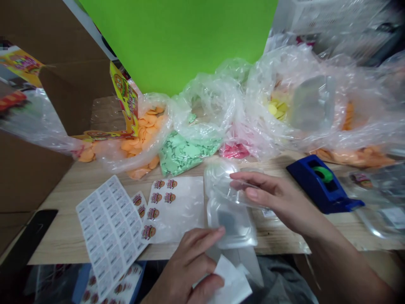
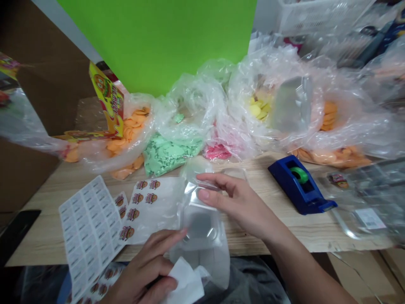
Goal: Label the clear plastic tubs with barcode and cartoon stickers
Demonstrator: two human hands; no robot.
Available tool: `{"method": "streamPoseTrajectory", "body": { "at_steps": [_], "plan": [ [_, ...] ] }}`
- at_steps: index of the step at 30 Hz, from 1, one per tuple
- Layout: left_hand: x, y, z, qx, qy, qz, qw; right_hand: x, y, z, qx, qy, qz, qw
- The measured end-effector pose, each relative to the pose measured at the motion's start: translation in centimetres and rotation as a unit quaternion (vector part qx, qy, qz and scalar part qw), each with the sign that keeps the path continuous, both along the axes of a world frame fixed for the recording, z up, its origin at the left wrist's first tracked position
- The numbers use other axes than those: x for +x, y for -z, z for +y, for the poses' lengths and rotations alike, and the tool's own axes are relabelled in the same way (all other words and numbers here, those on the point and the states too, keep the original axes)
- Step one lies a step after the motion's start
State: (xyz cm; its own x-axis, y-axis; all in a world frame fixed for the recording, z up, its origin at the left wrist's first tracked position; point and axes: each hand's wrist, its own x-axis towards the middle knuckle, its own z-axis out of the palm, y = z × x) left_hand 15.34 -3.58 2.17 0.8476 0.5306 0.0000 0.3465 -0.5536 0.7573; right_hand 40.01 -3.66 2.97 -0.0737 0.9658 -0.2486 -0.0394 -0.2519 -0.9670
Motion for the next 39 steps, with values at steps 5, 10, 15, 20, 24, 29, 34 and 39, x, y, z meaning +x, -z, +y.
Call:
{"method": "streamPoseTrajectory", "body": {
  "at_steps": [5, 10, 15, 20, 24, 29, 34, 39],
  "plan": [
    [2.0, -1.1, 1.1, 0.007, 0.034, 0.028, 0.999, 3.3, -0.1, -1.3, 0.176, 0.12, 0.028, 0.977],
    [1.4, -2.1, 1.6, -0.153, -0.026, -0.042, 0.987, 7.2, 4.8, -5.5, 0.118, 0.028, -0.299, 0.946],
    [0.5, -2.3, 2.0, -0.421, -0.229, -0.026, 0.877, 7.5, 9.8, -7.0, 0.088, -0.106, -0.393, 0.909],
    [1.8, -2.3, 2.5, -0.444, -0.354, 0.006, 0.823, 4.0, 4.1, -6.7, 0.197, -0.004, -0.402, 0.894],
    [2.1, -2.1, 2.6, -0.394, -0.379, 0.002, 0.837, -0.4, -0.9, -6.1, 0.336, -0.081, -0.312, 0.885],
    [2.2, -1.7, 2.5, -0.439, -0.346, -0.029, 0.829, -3.0, -1.2, -5.0, 0.362, -0.069, -0.26, 0.892],
    [1.8, -1.3, 2.2, -0.463, -0.335, -0.05, 0.819, -2.8, -0.8, -5.2, 0.397, -0.051, -0.262, 0.878],
    [1.0, -1.0, 1.7, -0.466, -0.385, -0.032, 0.796, -3.6, -0.2, -5.7, 0.387, -0.06, -0.304, 0.868]
  ]
}}
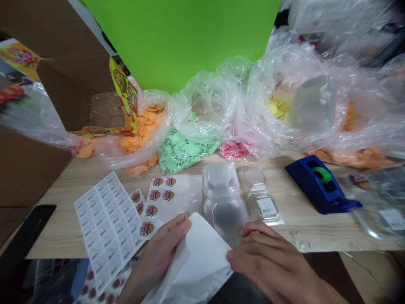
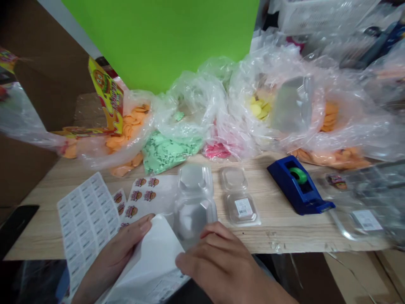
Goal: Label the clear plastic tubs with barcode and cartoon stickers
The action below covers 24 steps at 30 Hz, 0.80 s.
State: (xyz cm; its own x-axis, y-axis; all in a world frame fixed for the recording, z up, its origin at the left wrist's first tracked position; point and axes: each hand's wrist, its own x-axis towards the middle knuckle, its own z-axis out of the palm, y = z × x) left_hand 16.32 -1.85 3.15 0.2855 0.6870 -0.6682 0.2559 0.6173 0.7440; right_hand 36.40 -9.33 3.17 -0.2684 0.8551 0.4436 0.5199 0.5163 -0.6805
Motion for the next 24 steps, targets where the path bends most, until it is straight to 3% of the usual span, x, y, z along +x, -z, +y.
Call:
{"method": "streamPoseTrajectory", "body": {
  "at_steps": [4, 9, 12, 14, 17, 19, 22, 24],
  "plan": [
    [-0.8, 0.7, 0.1, 0.009, 0.048, 0.011, 0.999, -0.9, 0.9, -0.1, 0.07, 0.032, 0.067, 0.995],
    [-2.2, 0.5, 0.6, 0.095, 0.087, 0.044, 0.991, 0.5, 0.5, -0.1, -0.076, -0.003, 0.23, 0.97],
    [-2.5, 0.0, 0.6, 0.167, 0.215, 0.062, 0.96, 1.4, 0.7, 0.5, -0.206, 0.137, 0.281, 0.927],
    [-2.4, -0.4, 0.4, 0.233, 0.306, 0.02, 0.923, 1.3, 1.3, 1.2, -0.277, 0.237, 0.252, 0.897],
    [-1.9, -0.8, -0.1, 0.335, 0.362, -0.047, 0.869, 0.6, 2.0, 2.1, -0.293, 0.246, 0.189, 0.904],
    [-1.6, -0.9, -0.3, 0.37, 0.377, -0.037, 0.849, 0.3, 2.2, 2.5, -0.291, 0.233, 0.168, 0.912],
    [-1.2, -0.8, -0.3, 0.37, 0.413, -0.004, 0.832, 0.0, 2.3, 2.6, -0.28, 0.223, 0.137, 0.924],
    [-0.9, -0.7, -0.1, 0.347, 0.432, 0.016, 0.832, -0.1, 2.3, 2.7, -0.23, 0.213, 0.088, 0.946]
  ]
}}
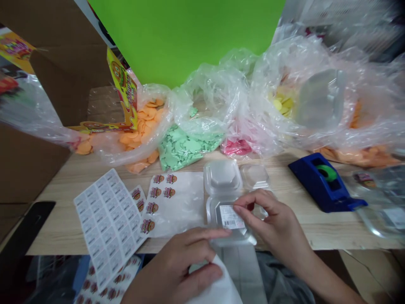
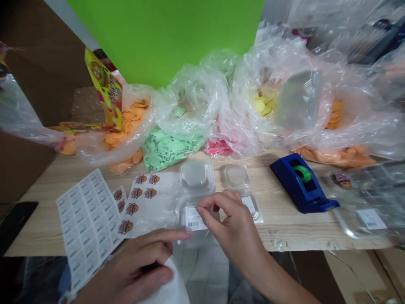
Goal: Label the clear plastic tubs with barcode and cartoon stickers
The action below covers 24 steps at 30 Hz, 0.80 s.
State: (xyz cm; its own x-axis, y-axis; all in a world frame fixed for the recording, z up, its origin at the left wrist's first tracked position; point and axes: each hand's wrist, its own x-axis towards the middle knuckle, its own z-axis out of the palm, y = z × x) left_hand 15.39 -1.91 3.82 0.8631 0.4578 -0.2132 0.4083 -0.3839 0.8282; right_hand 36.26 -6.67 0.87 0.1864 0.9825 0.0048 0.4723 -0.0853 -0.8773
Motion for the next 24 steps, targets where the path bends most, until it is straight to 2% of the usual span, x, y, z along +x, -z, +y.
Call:
{"method": "streamPoseTrajectory", "body": {
  "at_steps": [3, 6, 7, 8, 10, 12, 13, 14, 18, 22, 24],
  "plan": [
    [0.5, 0.0, 0.3, -0.018, -0.002, 0.048, 0.999, -0.3, 0.3, 0.1, 0.088, -0.02, -0.141, 0.986],
    [0.6, -0.1, 0.4, -0.013, -0.004, 0.036, 0.999, 0.1, 0.7, 0.0, 0.12, 0.054, -0.234, 0.963],
    [0.5, -0.1, 0.4, -0.009, -0.009, 0.018, 1.0, 0.5, 0.8, -0.1, 0.126, 0.076, -0.226, 0.963],
    [0.3, 0.0, 0.3, -0.009, -0.013, -0.003, 1.0, 0.8, 0.9, -0.2, 0.131, 0.07, -0.201, 0.968],
    [-0.4, 0.4, 0.0, -0.018, -0.024, -0.048, 0.998, 1.4, 0.9, -0.6, 0.121, -0.037, -0.143, 0.982],
    [-0.9, 0.8, -0.5, -0.027, -0.034, -0.076, 0.996, 1.6, 0.8, -0.8, 0.092, -0.178, -0.12, 0.972],
    [-1.1, 1.0, -0.7, -0.021, -0.038, -0.084, 0.995, 1.6, 0.7, -0.8, 0.079, -0.217, -0.122, 0.965],
    [-1.2, 1.0, -0.9, -0.007, -0.044, -0.087, 0.995, 1.6, 0.6, -0.7, 0.071, -0.228, -0.125, 0.963],
    [-1.0, 0.5, -1.9, 0.067, -0.052, -0.09, 0.992, 1.5, -0.2, 0.5, 0.03, -0.181, -0.077, 0.98],
    [-0.8, 0.0, -2.6, 0.081, -0.079, -0.074, 0.991, 1.8, -1.7, 2.0, -0.044, -0.155, 0.036, 0.986],
    [-0.8, -0.1, -2.6, 0.086, -0.058, -0.081, 0.991, 2.1, -2.5, 2.5, -0.086, -0.154, 0.093, 0.98]
  ]
}}
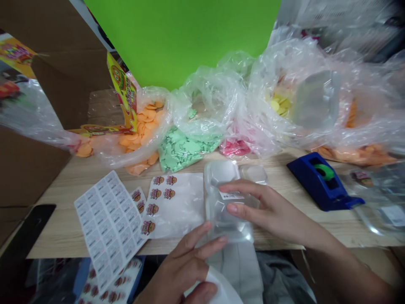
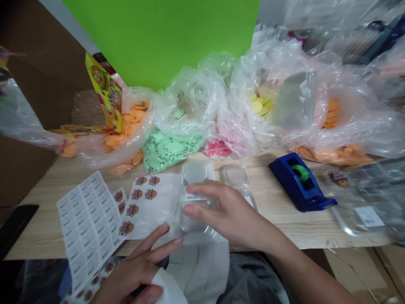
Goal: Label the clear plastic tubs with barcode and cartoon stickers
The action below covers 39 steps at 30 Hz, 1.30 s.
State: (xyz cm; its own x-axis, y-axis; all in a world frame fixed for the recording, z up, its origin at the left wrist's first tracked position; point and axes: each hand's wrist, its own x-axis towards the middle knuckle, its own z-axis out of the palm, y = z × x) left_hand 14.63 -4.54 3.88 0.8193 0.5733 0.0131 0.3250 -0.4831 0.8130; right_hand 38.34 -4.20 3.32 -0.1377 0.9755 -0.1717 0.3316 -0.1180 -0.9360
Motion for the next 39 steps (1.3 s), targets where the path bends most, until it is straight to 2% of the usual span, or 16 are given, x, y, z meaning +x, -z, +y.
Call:
{"method": "streamPoseTrajectory", "body": {
  "at_steps": [5, 8, 10, 12, 13, 15, 16, 18, 20, 24, 29, 33, 35, 37, 39],
  "plan": [
    [0.4, 0.4, 0.7, 0.008, 0.002, 0.01, 1.0, 0.5, -0.6, 0.7, -0.064, 0.013, 0.044, 0.997],
    [1.0, 1.1, 0.9, 0.025, 0.03, -0.045, 0.998, 0.9, -0.5, 1.1, -0.087, 0.037, 0.071, 0.993],
    [1.4, 1.4, 0.7, 0.002, 0.0, -0.075, 0.997, 1.0, -0.5, 1.2, -0.088, 0.045, 0.094, 0.991],
    [1.9, 1.4, 0.3, -0.098, -0.088, -0.107, 0.985, 0.9, -0.6, 1.2, -0.074, 0.053, 0.098, 0.991],
    [2.2, 1.3, 0.1, -0.176, -0.143, -0.124, 0.966, 0.8, -0.7, 1.0, -0.065, 0.057, 0.094, 0.992],
    [2.9, 0.9, -0.2, -0.327, -0.233, -0.152, 0.903, 0.5, -0.9, 0.6, -0.041, 0.069, 0.088, 0.993],
    [3.2, 0.6, -0.3, -0.382, -0.254, -0.155, 0.875, 0.3, -1.1, 0.4, -0.024, 0.076, 0.086, 0.993],
    [4.1, 0.2, -0.3, -0.431, -0.256, -0.153, 0.852, -0.1, -1.4, -0.2, 0.025, 0.087, 0.072, 0.993],
    [4.8, -0.3, -0.3, -0.411, -0.26, -0.149, 0.861, -0.4, -1.6, -0.8, 0.089, 0.088, 0.046, 0.991],
    [5.4, -1.2, -0.4, -0.294, -0.287, -0.153, 0.899, -0.9, -1.7, -1.8, 0.167, 0.079, 0.006, 0.983],
    [5.4, -2.0, -0.3, -0.283, -0.235, -0.121, 0.922, -0.5, -2.0, -2.3, 0.174, 0.098, -0.003, 0.98],
    [3.9, -2.3, 1.2, -0.351, -0.087, -0.05, 0.931, 2.6, -1.3, -2.8, 0.195, 0.175, -0.013, 0.965],
    [2.4, -2.3, 2.2, -0.364, -0.009, 0.009, 0.931, 4.7, 0.5, -3.5, 0.201, 0.185, -0.08, 0.959],
    [1.0, -2.2, 3.0, -0.349, 0.045, 0.056, 0.934, 6.5, 3.3, -4.4, 0.167, 0.118, -0.16, 0.966],
    [0.0, -2.3, 3.3, -0.333, 0.068, 0.1, 0.935, 7.5, 6.5, -5.2, 0.102, 0.026, -0.208, 0.972]
  ]
}}
